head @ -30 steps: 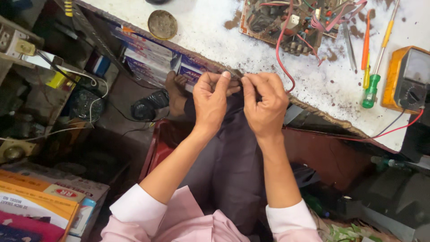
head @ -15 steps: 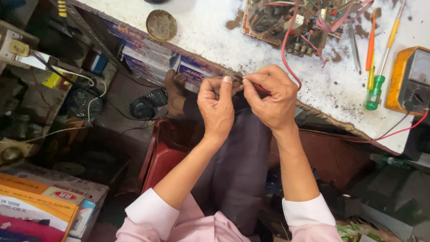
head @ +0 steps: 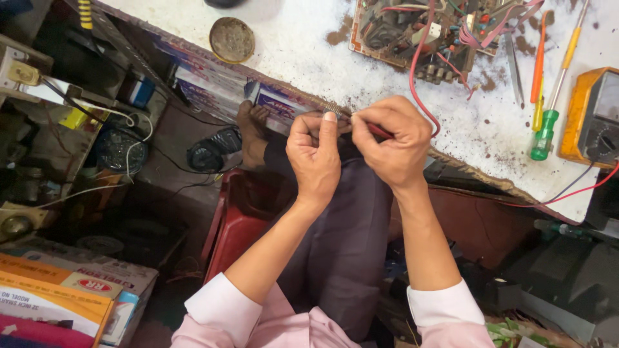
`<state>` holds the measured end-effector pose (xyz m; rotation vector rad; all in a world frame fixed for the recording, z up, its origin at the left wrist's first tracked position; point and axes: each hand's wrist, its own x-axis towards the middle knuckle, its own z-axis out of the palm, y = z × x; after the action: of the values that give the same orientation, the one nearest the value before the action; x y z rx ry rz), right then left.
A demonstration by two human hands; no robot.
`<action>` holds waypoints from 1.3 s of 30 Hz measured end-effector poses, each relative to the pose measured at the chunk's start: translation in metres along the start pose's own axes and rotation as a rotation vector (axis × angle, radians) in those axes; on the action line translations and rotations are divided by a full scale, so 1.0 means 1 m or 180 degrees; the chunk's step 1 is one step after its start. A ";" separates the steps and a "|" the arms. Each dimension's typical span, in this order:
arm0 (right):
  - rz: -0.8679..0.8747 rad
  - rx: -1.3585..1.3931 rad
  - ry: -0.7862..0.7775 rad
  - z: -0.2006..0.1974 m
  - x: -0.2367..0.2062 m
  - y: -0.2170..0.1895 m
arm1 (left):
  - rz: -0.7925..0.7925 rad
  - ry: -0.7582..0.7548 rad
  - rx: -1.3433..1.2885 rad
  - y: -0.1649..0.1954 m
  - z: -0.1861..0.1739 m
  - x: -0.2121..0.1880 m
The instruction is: The person inspects a circuit board with a magnifying glass and a yellow probe, then uses a screwdriver and tweezers to remove a small component. They then handle a small cylindrical part with both hands.
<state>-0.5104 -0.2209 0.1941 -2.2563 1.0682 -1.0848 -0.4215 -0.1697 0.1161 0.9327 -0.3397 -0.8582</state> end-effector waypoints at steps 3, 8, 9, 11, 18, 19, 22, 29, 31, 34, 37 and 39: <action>-0.0070 -0.0166 0.0016 0.002 -0.001 0.002 | 0.0138 -0.0031 0.0109 0.000 -0.001 0.000; -0.0115 -0.0025 -0.0054 0.006 -0.002 0.003 | 0.0224 -0.0035 0.0251 -0.002 -0.002 0.003; -0.0074 -0.0110 0.0023 0.006 -0.002 0.004 | 0.0289 -0.0043 0.0317 -0.003 -0.003 0.003; 0.0005 -0.0291 0.0192 0.006 -0.002 0.004 | 0.0231 0.0011 0.0418 -0.003 -0.004 0.003; -0.0035 -0.0210 0.0023 0.005 -0.001 0.004 | -0.0005 0.0041 0.0302 -0.005 -0.004 0.004; -0.0074 -0.0115 -0.0043 0.004 -0.001 0.004 | 0.0038 0.0010 0.0294 -0.005 -0.004 0.004; -0.0165 -0.0175 -0.0031 0.005 -0.001 0.005 | 0.0111 0.0001 0.0350 -0.005 -0.006 0.004; -0.0049 -0.0223 0.0013 0.008 0.002 0.005 | -0.0030 -0.0017 0.0279 -0.004 -0.008 0.007; -0.0084 -0.0028 -0.0105 0.008 0.002 0.005 | -0.0039 -0.0053 0.0241 -0.004 -0.008 0.008; -0.0113 -0.0082 -0.0037 0.008 0.002 0.005 | -0.0037 -0.0099 0.0141 -0.004 -0.008 0.008; -0.0066 -0.0035 -0.0091 0.009 0.001 0.004 | -0.0019 -0.0100 0.0135 -0.004 -0.008 0.008; -0.0177 -0.0049 -0.0088 0.009 0.003 0.004 | 0.0047 -0.0162 0.0035 -0.005 -0.009 0.009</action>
<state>-0.5041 -0.2252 0.1872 -2.3190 1.0119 -1.0678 -0.4130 -0.1729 0.1065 0.9186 -0.3952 -0.8683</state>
